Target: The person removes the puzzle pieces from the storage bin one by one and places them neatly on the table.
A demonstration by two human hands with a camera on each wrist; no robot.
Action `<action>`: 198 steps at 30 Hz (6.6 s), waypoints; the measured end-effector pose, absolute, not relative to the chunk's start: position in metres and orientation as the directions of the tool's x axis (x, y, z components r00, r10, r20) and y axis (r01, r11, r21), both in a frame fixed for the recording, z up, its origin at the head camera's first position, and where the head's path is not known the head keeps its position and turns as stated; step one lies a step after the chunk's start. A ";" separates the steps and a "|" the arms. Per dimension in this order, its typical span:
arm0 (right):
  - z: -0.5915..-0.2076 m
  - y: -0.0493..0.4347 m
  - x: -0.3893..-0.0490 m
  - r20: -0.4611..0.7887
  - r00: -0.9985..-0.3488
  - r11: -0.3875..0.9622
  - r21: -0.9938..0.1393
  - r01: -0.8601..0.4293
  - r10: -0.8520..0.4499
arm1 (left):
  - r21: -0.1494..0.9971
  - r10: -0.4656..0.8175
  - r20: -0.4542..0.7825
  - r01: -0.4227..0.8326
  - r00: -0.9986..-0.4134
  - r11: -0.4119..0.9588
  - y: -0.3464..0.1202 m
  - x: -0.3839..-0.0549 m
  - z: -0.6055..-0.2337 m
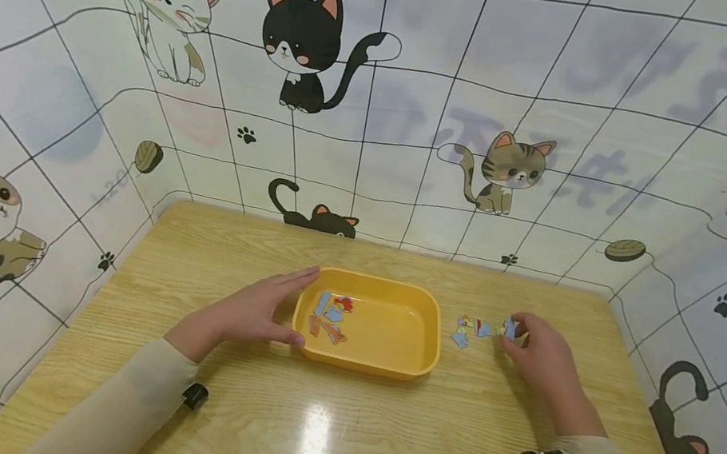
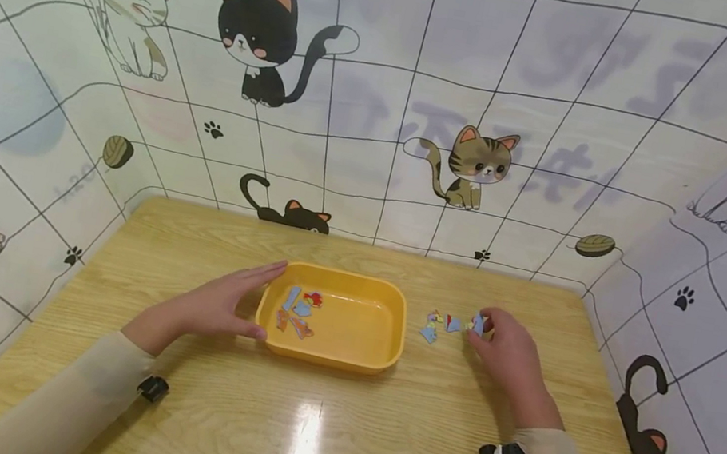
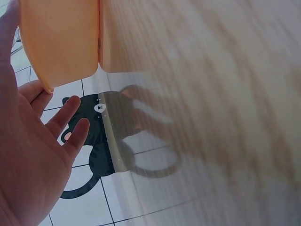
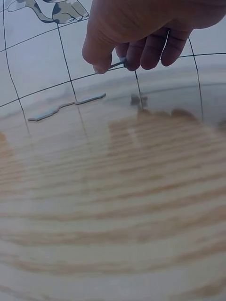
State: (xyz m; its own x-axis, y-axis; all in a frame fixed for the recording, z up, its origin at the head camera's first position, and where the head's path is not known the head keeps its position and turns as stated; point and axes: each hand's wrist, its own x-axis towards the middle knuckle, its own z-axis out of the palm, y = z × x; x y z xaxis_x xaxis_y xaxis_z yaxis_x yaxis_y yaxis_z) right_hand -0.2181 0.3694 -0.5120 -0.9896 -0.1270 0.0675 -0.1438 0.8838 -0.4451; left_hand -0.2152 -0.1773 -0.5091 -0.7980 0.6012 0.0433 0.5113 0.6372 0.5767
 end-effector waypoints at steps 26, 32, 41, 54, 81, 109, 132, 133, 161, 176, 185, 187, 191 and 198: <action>-0.526 0.370 -0.223 -0.010 -0.984 0.876 -0.458 -0.152 -0.176 | 0.583 0.605 0.057 0.518 -0.794 0.625 -0.177 -0.214 -0.505; -0.529 0.371 -0.225 -0.014 -0.983 0.873 -0.463 -0.157 -0.184 | 0.574 0.607 0.058 0.525 -0.792 0.629 -0.177 -0.215 -0.507; -0.529 0.371 -0.225 -0.005 -0.980 0.867 -0.467 -0.174 -0.199 | 0.578 0.607 0.055 0.521 -0.793 0.629 -0.177 -0.215 -0.509; -0.528 0.369 -0.224 -0.002 -0.976 0.852 -0.488 -0.188 -0.217 | 0.574 0.606 0.052 0.521 -0.793 0.632 -0.177 -0.215 -0.508; -0.497 0.344 -0.212 0.106 -0.952 0.770 -0.566 -0.295 -0.287 | 0.571 0.604 0.029 0.509 -0.797 0.644 -0.178 -0.216 -0.512; -0.458 0.215 -0.223 0.048 -0.747 0.623 -0.517 -0.586 -0.663 | 0.559 0.609 0.049 0.527 -0.792 0.640 -0.179 -0.217 -0.512; -0.476 0.132 -0.232 -0.149 -0.585 0.588 -0.413 -0.696 -0.797 | 0.575 0.605 0.048 0.517 -0.795 0.634 -0.180 -0.218 -0.514; -0.476 0.129 -0.233 -0.147 -0.576 0.580 -0.408 -0.705 -0.804 | 0.577 0.606 0.049 0.518 -0.794 0.632 -0.180 -0.218 -0.514; -0.493 0.103 -0.241 -0.054 -0.485 0.454 -0.451 -0.768 -0.873 | 0.581 0.613 0.039 0.517 -0.789 0.628 -0.179 -0.216 -0.511; -0.500 0.102 -0.241 -0.052 -0.529 0.494 -0.446 -0.747 -0.847 | 0.580 0.610 0.035 0.513 -0.791 0.632 -0.180 -0.216 -0.511; -0.504 0.104 -0.243 -0.089 -0.544 0.531 -0.391 -0.752 -0.835 | 0.583 0.609 0.042 0.515 -0.792 0.629 -0.179 -0.215 -0.511; -0.505 0.105 -0.243 -0.093 -0.554 0.545 -0.374 -0.751 -0.828 | 0.583 0.608 0.041 0.513 -0.793 0.629 -0.179 -0.215 -0.511; -0.508 0.109 -0.244 -0.086 -0.577 0.568 -0.342 -0.749 -0.812 | 0.581 0.608 0.042 0.515 -0.793 0.631 -0.179 -0.215 -0.511; -0.499 0.120 -0.241 -0.076 -0.628 0.598 -0.412 -0.687 -0.774 | 0.570 0.610 0.047 0.522 -0.791 0.634 -0.179 -0.216 -0.512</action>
